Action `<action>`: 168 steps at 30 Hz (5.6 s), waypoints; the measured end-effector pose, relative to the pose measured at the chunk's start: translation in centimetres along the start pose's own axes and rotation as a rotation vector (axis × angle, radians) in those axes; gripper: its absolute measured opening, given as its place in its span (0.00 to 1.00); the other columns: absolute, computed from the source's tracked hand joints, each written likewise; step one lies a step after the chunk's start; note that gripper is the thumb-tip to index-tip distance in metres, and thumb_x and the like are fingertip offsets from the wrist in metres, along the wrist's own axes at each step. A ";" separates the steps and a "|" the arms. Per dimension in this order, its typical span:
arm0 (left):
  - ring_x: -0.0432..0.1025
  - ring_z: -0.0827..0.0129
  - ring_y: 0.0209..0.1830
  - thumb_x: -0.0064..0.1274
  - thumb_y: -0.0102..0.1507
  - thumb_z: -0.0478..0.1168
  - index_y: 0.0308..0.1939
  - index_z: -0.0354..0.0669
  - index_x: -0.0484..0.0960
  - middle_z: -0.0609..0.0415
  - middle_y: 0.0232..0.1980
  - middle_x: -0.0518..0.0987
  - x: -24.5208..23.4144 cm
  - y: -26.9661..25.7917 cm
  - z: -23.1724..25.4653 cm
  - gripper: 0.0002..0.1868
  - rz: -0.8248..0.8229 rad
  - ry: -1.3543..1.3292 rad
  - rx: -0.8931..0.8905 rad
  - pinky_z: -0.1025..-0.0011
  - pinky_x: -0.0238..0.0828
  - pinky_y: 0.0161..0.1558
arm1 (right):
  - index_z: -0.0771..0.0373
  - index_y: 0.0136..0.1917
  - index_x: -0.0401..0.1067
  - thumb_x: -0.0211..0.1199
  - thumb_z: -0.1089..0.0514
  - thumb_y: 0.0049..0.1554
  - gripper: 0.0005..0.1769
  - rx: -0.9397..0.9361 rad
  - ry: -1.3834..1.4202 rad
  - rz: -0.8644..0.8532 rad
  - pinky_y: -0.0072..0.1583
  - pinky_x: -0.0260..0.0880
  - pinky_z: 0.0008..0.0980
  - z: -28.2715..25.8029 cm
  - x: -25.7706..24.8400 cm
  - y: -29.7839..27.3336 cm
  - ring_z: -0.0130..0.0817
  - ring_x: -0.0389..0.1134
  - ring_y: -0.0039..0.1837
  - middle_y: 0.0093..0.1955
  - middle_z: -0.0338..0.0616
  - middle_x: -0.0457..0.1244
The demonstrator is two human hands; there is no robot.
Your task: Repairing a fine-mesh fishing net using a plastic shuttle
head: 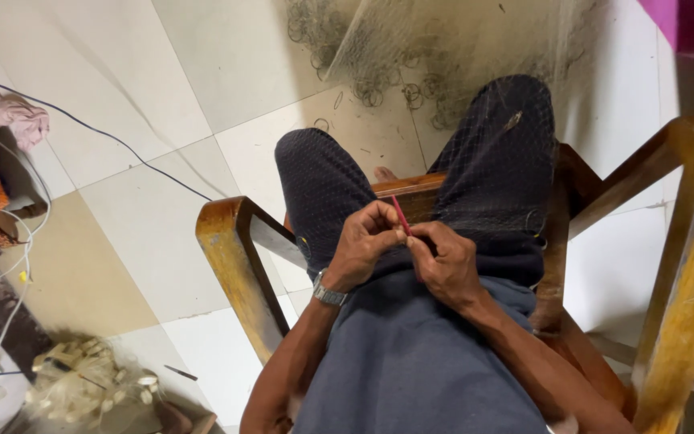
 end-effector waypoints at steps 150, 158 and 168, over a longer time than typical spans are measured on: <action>0.66 0.74 0.33 0.51 0.55 0.27 0.40 0.40 0.67 0.58 0.32 0.70 1.8 -2.4 3.9 0.12 -0.631 -0.322 -0.162 0.67 0.71 0.48 | 0.68 0.48 0.64 0.45 0.61 0.61 0.09 -0.628 0.472 -0.834 0.36 0.59 0.33 -23.4 8.3 -3.7 0.41 0.61 0.34 0.36 0.48 0.58; 0.69 0.75 0.36 0.56 0.54 0.29 0.41 0.41 0.66 0.59 0.35 0.69 2.2 -2.6 4.1 0.16 -0.578 -0.198 -0.127 0.75 0.71 0.46 | 0.72 0.48 0.63 0.45 0.64 0.60 0.08 -0.652 0.338 -0.613 0.41 0.63 0.34 -24.3 7.6 -1.2 0.41 0.63 0.39 0.39 0.49 0.61; 0.65 0.79 0.27 0.48 0.58 0.34 0.36 0.43 0.70 0.59 0.31 0.71 -0.1 -0.7 0.7 0.04 -0.342 -0.104 -0.179 0.82 0.61 0.28 | 0.71 0.48 0.63 0.45 0.68 0.57 0.07 -0.592 0.156 -0.366 0.49 0.67 0.35 -23.2 1.1 4.2 0.44 0.66 0.45 0.44 0.52 0.62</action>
Point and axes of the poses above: each hand's wrist, its own y-axis towards the middle knuckle, its own x-axis out of the palm, z = x × y, the point moved 9 cm from there along y, towards the middle knuckle
